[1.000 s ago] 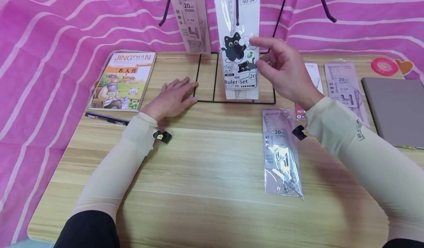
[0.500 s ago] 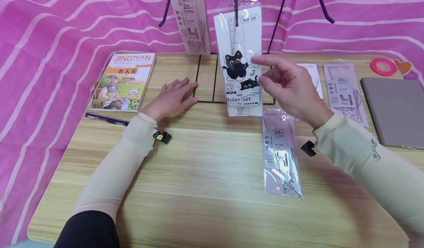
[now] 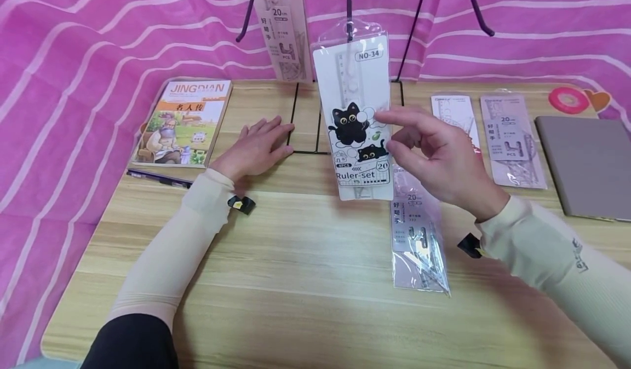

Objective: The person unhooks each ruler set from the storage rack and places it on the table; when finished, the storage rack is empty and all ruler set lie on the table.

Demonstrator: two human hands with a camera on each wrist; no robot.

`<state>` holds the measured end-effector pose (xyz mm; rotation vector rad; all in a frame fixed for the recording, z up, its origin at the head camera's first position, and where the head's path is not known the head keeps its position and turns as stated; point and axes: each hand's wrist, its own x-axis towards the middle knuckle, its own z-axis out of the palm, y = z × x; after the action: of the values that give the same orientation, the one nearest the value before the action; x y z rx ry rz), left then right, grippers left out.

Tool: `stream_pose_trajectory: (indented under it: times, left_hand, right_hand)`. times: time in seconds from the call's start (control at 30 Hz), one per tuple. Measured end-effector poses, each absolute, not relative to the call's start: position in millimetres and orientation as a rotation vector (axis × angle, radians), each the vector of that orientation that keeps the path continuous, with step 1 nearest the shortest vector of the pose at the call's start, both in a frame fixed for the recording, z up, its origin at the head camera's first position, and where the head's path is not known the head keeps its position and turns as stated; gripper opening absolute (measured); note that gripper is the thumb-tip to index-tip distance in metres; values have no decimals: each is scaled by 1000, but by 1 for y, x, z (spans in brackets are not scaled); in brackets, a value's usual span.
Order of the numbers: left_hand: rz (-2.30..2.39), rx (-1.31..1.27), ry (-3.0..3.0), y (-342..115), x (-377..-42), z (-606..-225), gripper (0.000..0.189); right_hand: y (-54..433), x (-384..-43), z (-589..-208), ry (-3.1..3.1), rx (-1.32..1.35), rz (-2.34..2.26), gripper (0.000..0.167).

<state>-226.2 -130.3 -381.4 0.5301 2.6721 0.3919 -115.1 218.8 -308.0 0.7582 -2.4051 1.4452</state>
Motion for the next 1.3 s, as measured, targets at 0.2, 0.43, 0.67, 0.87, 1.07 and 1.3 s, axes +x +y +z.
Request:
stream_pose_trajectory:
  times: [0.2,0.43,0.67,0.87,1.07,1.3]
  left_hand:
    - [391,527,2672,-130,-226,-381,67]
    - [391,527,2669,-131,-225,-382,66]
    - [383,525,2663,-132,-225,-383,67]
    - [397,530,2671,-131,-226,-382,67]
    - [392,528,2672,-132,-226,-381,67]
    - [391,525,2660,-131,-226,-380,67]
  right_hand:
    - [221,-106,-312,-2302,845,1550,53]
    - [223,-95,-316,-2281,856,1516,52]
    - [222,-82,-316,-2291,862,1518,51]
    - [224,-69,-323,-2284,923,1624,43]
    - [224,-60,-332,-2288,1012,1711,51]
    - [221,-53,-335,-2433,912,1607,66]
